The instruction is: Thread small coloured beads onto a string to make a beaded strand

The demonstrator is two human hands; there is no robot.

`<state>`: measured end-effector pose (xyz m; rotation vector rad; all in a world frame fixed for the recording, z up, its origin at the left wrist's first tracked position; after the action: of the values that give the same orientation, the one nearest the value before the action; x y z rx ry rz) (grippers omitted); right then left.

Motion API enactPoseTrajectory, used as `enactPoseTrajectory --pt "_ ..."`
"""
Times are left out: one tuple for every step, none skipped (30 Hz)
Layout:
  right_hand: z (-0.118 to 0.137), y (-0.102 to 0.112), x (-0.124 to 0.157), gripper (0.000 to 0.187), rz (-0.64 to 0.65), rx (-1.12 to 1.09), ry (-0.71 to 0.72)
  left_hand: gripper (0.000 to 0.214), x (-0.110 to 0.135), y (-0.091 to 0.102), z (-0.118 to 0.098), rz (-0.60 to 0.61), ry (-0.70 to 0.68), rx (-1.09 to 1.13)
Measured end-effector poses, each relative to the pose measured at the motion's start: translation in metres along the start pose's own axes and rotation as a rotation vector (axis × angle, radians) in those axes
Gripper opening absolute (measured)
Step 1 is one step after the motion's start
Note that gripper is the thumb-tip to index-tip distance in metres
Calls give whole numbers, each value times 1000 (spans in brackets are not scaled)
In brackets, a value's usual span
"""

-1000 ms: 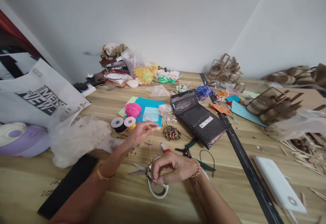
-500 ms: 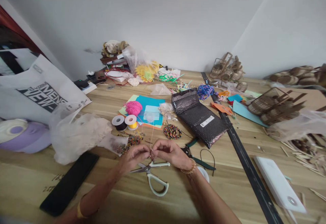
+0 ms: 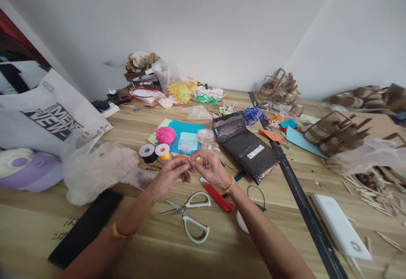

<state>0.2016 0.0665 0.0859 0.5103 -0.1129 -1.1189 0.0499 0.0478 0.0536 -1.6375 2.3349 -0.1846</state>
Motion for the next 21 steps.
enactPoseTrajectory --pt "-3 -1 -3 21 -3 -4 -9 28 -1 1 2 1 12 33" --pt "-7 -4 -5 22 -4 -9 -33 29 0 3 3 -1 24 46" --pt "-11 -7 -5 23 -10 -21 -62 30 2 4 5 -9 37 38" --pt "-17 -12 -4 23 -8 -41 -97 30 5 6 8 -5 53 15" --pt "-22 -17 -1 24 -3 -67 -124 30 8 7 10 12 63 -15" --pt "-27 -22 2 25 -13 -88 -148 30 13 8 12 39 84 -52" --pt "-32 -27 6 26 -6 -100 -176 31 17 9 15 35 103 -93" --pt "-36 -32 10 27 1 -112 -200 31 21 11 19 26 121 -131" --pt "-40 -36 13 28 14 -127 -218 33 24 13 22 15 129 -154" --pt "-43 -39 15 29 34 -147 -226 35 27 14 25 9 129 -166" --pt "-44 -41 17 30 33 -164 -228 36 29 16 27 6 132 -172" --pt "-46 -43 18 32 33 -175 -233 36 31 17 30 -9 134 -175" --pt "-46 -45 19 33 38 -187 -239 36 32 19 32 -22 133 -183" --pt "-47 -46 20 34 40 -200 -247 36 32 20 34 -28 131 -197" --pt "-47 -47 20 35 41 -212 -255 35 33 21 36 -35 126 -215" --pt "-47 -47 20 36 42 -220 -260 34 33 22 37 -43 118 -238" --pt "-46 -48 20 36 41 -224 -263 32 33 23 38 -53 105 -262" --pt "-46 -48 21 36 34 -228 -265 29 32 23 38 -63 88 -287" --pt "-46 -48 21 37 26 -233 -267 26 32 23 37 -74 67 -312" --pt "-45 -48 21 37 15 -243 -271 23 32 22 36 -82 41 -338" --pt "-45 -48 21 37 6 -259 -276 20 32 21 35 -85 13 -367"
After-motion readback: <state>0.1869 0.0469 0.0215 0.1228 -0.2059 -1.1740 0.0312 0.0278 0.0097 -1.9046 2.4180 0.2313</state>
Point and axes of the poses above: each hand's wrist, its own x-axis away from the middle knuckle, its own y-axis out of the back of the hand, z = x × y, the point moved 3 cm from there along -x, towards the middle knuckle, and after that the axes turned 11 degrees about -y, right-handed, at the moved point
